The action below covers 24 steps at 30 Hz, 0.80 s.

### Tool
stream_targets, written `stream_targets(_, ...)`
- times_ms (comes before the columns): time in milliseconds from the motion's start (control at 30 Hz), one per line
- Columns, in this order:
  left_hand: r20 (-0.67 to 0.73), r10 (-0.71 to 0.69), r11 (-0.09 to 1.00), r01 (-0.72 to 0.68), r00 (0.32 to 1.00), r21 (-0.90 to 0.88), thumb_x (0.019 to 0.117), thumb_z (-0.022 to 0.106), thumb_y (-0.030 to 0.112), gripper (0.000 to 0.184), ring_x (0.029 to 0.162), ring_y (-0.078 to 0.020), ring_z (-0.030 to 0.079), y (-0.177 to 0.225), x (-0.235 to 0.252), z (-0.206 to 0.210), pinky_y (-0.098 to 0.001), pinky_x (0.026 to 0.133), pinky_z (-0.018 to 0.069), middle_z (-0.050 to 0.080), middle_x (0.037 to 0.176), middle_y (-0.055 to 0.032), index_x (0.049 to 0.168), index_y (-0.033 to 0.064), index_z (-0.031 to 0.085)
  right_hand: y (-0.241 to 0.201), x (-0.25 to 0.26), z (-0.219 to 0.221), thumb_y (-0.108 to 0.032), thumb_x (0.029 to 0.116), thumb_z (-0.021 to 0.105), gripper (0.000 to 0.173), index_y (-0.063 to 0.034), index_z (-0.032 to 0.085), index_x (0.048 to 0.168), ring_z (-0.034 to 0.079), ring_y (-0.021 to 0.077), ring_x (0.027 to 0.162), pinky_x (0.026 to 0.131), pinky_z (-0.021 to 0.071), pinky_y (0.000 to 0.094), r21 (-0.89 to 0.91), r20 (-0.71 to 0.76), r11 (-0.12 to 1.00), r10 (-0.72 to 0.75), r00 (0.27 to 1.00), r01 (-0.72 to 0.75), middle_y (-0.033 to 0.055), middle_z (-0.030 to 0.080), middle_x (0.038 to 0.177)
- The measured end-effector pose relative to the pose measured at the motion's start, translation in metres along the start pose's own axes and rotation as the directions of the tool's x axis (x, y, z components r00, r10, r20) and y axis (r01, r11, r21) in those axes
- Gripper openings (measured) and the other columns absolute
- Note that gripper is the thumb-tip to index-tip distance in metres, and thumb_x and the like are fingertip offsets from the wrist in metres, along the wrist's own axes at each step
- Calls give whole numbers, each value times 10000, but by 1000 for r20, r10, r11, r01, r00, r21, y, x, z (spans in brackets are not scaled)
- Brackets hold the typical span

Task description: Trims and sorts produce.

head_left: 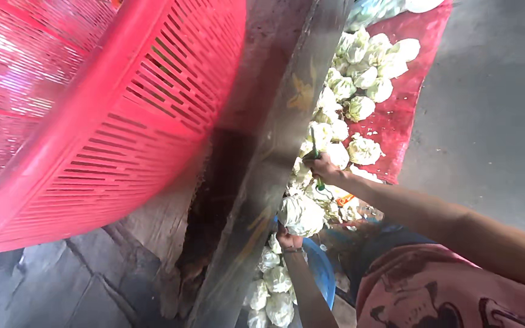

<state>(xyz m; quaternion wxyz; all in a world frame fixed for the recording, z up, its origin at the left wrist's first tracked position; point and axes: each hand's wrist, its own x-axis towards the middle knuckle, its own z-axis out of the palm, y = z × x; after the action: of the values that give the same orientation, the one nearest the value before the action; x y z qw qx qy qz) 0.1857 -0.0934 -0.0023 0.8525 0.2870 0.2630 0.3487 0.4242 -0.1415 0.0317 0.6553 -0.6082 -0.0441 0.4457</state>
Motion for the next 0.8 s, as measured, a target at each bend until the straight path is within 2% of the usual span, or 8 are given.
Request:
stream_targets(133, -126, -19, 1000, 22, 992, 23, 529, 918, 381, 505, 741, -124, 731, 3, 3, 9, -343, 644, 619, 743, 805, -7, 894, 149, 657, 2, 9, -14, 25, 986, 535, 248, -20, 583, 1225, 421, 61, 483, 467, 410, 224, -34, 67, 999, 7, 998, -5, 5, 509, 720)
stream_targets(233, -230, -65, 996, 76, 971, 38, 876, 559, 281, 250, 801, -150, 700, 7, 9, 36, -383, 692, 603, 703, 877, -27, 1050, 101, 558, -9, -17, -13, -84, 1027, 574, 263, -57, 610, 1286, 381, 5, 506, 464, 351, 189, -180, 364, 983, 25, 931, 44, -11, 615, 894)
stream_targets(367, -291, -150, 971, 197, 945, 138, 1073, 285, 483, 462, 892, -157, 682, 15, 21, 52, -382, 764, 585, 687, 987, -32, 1177, 123, 554, -21, -35, -11, -177, 1027, 618, 278, -81, 634, 1288, 376, -48, 503, 447, 328, 153, -294, 624, 940, 53, 779, 172, -48, 656, 929)
stream_targets(433, -232, -132, 954, 187, 964, 235, 976, 489, 614, 634, 986, -190, 661, 17, 18, 50, -408, 812, 575, 649, 1134, -77, 1342, 97, 462, -22, -31, -10, -208, 1015, 655, 264, -50, 674, 1226, 483, 30, 625, 570, 421, 230, -449, 577, 841, 15, 817, 301, 25, 678, 956)
stream_targets(500, -157, -83, 906, 140, 984, 400, 641, 810, 723, 1149, 1004, -211, 673, 15, 15, 44, -427, 800, 597, 630, 1224, -125, 1450, 47, 352, -23, -29, -11, -209, 1028, 628, 299, -3, 665, 1242, 595, 164, 794, 745, 502, 372, -562, 553, 745, 14, 833, 360, 146, 691, 1051)
stream_targets(567, -104, -44, 807, 97, 994, 583, 761, 786, 366, 979, 1032, -172, 608, 14, 9, 49, -384, 830, 563, 546, 1281, -146, 1505, 8, 258, -22, -29, -14, -195, 1010, 646, 316, -10, 655, 1266, 608, 175, 810, 745, 504, 389, -584, 550, 728, 30, 834, 359, 156, 698, 1057)
stream_targets(633, -96, 22, 711, 52, 995, 702, 676, 785, 62, 947, 1091, -180, 592, 15, 5, 60, -359, 884, 546, 547, 1317, -191, 1494, -17, 313, -25, -33, -17, -153, 991, 669, 337, -41, 634, 1308, 592, 156, 796, 713, 483, 364, -582, 565, 742, 74, 822, 334, 135, 699, 1061)
stream_targets(800, 173, 242, 51, -191, 955, 980, 567, 929, 317, 1094, 1284, -414, 516, 21, 2, 81, -498, 1096, 420, 509, 1373, -348, 1417, -138, 411, -32, -53, -4, -252, 974, 709, 501, -12, 551, 1385, 635, 304, 1024, 911, 499, 497, -605, 572, 695, 40, 819, 389, 227, 651, 1202)
